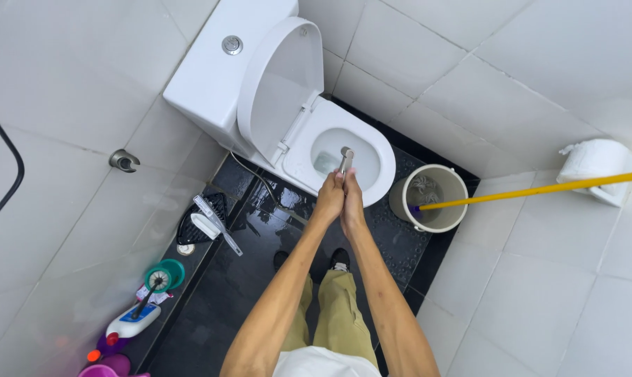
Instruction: The person cleans a toilet by first pouring a cleaning liquid into the bowl. They then scrub the inside of the bowl with a pink toilet brush. Finally, they rinse the toilet bowl and the surrounding floor area using a handheld bidet sprayer.
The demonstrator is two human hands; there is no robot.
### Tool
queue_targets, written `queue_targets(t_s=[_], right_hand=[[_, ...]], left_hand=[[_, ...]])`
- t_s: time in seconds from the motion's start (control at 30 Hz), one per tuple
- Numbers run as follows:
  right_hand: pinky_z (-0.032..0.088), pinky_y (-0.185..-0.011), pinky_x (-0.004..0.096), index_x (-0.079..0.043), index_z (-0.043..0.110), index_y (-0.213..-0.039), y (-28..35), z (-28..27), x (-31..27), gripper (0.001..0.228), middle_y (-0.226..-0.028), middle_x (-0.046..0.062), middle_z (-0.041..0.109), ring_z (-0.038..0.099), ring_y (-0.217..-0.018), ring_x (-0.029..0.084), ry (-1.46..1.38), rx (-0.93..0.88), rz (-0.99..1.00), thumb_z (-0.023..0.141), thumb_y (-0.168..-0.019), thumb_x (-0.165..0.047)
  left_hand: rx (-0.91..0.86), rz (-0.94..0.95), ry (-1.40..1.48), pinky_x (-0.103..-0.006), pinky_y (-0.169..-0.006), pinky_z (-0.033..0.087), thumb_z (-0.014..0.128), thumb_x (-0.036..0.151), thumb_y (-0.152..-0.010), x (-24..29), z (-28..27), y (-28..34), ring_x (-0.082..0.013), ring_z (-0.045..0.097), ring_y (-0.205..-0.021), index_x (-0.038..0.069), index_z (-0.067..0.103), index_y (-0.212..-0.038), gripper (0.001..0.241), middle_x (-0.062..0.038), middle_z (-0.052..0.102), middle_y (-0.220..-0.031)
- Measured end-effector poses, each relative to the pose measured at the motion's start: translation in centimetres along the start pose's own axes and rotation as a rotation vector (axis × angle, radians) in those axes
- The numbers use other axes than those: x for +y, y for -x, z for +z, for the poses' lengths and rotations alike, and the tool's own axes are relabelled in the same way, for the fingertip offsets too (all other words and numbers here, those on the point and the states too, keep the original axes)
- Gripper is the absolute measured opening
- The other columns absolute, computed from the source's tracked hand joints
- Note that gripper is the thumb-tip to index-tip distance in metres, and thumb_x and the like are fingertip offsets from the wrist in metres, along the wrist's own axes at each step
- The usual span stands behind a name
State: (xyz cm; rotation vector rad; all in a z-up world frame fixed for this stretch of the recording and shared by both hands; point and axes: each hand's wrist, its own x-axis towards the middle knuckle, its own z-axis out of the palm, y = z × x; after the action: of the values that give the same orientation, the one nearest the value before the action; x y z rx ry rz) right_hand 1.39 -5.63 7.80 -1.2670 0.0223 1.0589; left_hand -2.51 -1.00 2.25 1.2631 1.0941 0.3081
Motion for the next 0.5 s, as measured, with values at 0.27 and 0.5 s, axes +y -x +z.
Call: queue_targets(t_s=[0.27, 0.5], right_hand=[[0.048, -0.086, 0.028, -0.005, 0.071, -0.111, -2.0, -1.3, -1.8, 0.042, -0.096, 0.001, 0.065, 0.058, -0.091, 0.012, 0.214, 0.036, 0.067, 0.057, -0.101, -0.043], [0.047, -0.077, 0.028, 0.000, 0.071, -0.101, -5.6, -3.8, -3.2, 0.031, -0.088, 0.003, 0.064, 0.057, -0.083, 0.013, 0.174, -0.066, 0.022, 0.062, -0.101, -0.029]], left_hand=[[0.066, -0.106, 0.080, -0.0452, -0.087, 0.053, 0.034, 0.036, -0.107, 2.5, 1.7, 0.6, -0.0396, 0.069, -0.107, 0.002, 0.057, -0.124, 0.044, -0.025, 0.069, -0.114], [0.158, -0.123, 0.156, -0.0472, -0.092, 0.051, 0.032, 0.036, -0.107, 3.2, 4.9, -1.3, -0.0424, 0.065, -0.113, 0.002, 0.055, -0.130, 0.047, -0.026, 0.066, -0.120]])
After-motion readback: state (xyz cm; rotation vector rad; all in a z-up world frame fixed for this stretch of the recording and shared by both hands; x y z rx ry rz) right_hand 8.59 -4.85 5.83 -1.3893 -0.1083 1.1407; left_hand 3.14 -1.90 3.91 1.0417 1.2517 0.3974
